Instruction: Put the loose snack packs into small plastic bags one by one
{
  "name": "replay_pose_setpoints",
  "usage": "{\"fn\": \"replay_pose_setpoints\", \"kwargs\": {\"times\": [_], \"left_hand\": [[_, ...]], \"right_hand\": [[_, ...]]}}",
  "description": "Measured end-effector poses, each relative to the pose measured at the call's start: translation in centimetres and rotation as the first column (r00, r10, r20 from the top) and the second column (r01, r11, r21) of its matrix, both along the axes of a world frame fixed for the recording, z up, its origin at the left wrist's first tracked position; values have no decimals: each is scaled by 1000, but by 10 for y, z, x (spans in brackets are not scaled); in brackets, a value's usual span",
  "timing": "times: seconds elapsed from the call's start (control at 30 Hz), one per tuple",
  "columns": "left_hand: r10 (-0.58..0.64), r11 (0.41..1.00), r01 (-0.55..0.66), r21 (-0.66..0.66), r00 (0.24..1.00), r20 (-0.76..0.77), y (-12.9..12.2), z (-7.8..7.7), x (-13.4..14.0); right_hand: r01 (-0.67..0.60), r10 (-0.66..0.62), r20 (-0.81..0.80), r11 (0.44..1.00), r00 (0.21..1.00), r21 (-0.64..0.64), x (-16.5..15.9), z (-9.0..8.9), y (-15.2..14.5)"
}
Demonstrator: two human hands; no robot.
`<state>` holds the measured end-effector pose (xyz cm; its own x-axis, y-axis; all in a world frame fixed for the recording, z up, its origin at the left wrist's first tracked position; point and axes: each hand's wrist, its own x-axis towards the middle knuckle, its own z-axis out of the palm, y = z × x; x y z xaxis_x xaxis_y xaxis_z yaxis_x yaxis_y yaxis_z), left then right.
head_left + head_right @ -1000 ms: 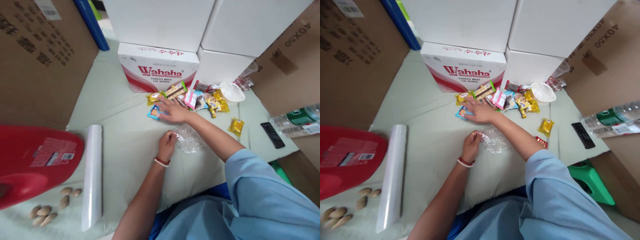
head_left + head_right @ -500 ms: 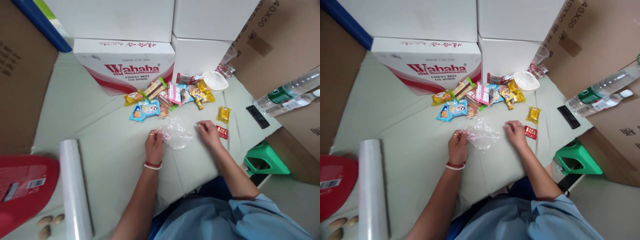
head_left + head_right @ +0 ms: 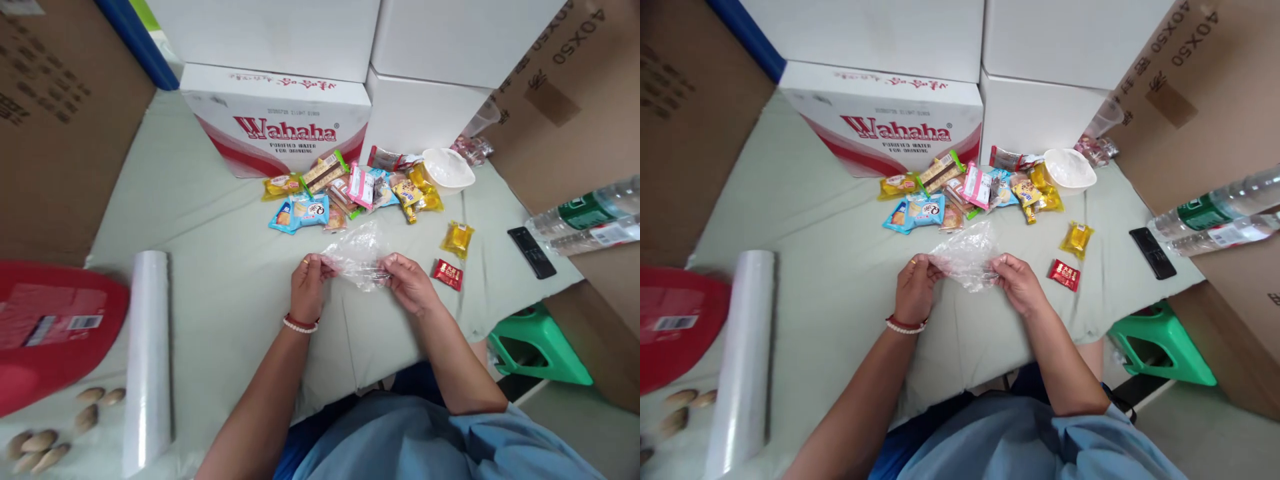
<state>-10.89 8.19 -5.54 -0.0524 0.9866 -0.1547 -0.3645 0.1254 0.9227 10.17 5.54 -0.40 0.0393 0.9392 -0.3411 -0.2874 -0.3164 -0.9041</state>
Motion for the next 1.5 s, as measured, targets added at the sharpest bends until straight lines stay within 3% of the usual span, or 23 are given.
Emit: {"fn": "replay_pose_setpoints", "kwargs": {"times": [0.1,0.2,0.27,0.37,0.47,0.57,0.67,0.77,0.83,0.9,0.97,1.03,1.1,1.17,1.23,1.3,1.33,1.4,1.5], "left_hand": [[-136,990,135,50,991,18,-2,4,-1],[-311,922,340,183,935,-170,-7,6,1],[-323,884,407,229,888,-327,-10,7,3],[-247,905,364,222,871,-425,-11,6,3],[-176,952,246,184,928,-328,-9,6,1],[-127,988,132,82,990,-62,-5,7,-2],[-65,995,78,-59,978,198,0,11,-4],[-17,992,51,-118,963,270,4,14,-8],[0,989,44,-144,956,294,5,16,-10],[-3,985,56,-164,953,304,5,18,-10],[-24,983,72,-166,961,277,4,20,-8],[-46,985,81,-152,974,224,2,21,-6],[-67,989,89,-121,982,175,0,20,-4],[-78,991,91,-93,988,137,-2,19,-3],[-80,993,89,-79,991,107,-3,17,-3],[-70,994,78,-80,993,91,-2,15,-3],[-64,994,72,-84,994,92,-2,15,-3],[-48,994,58,-93,993,104,-1,16,-3],[-31,992,46,-116,992,126,1,17,-3]], "right_hand": [[0,-15,-188,997,982,-77,5,5,-3],[38,-63,-275,995,959,-96,-2,0,-6],[37,-73,-318,992,945,-118,-7,-5,-5],[43,-95,-351,987,931,-154,-7,-11,-2],[78,-158,-417,976,895,-202,10,-12,0],[17,-149,-532,969,833,-244,42,-9,-3],[-12,-145,-579,966,802,-259,78,-5,-10],[121,-253,-491,951,834,-284,103,-4,-14],[313,-385,-340,917,858,-248,107,-2,-15],[543,-547,-135,837,826,-68,99,2,-18],[637,-661,49,738,749,223,78,11,-24],[497,-648,237,728,724,473,49,21,-33],[146,-504,489,788,712,598,19,30,-37],[-231,-352,735,794,579,562,-7,33,-34],[-429,-295,876,783,382,450,-21,28,-24],[-458,-296,925,806,237,375,-22,19,-13],[-451,-308,928,812,208,370,-19,15,-9],[-442,-339,910,796,238,413,-5,11,-9],[-402,-391,850,757,353,515,23,13,-26]]}}
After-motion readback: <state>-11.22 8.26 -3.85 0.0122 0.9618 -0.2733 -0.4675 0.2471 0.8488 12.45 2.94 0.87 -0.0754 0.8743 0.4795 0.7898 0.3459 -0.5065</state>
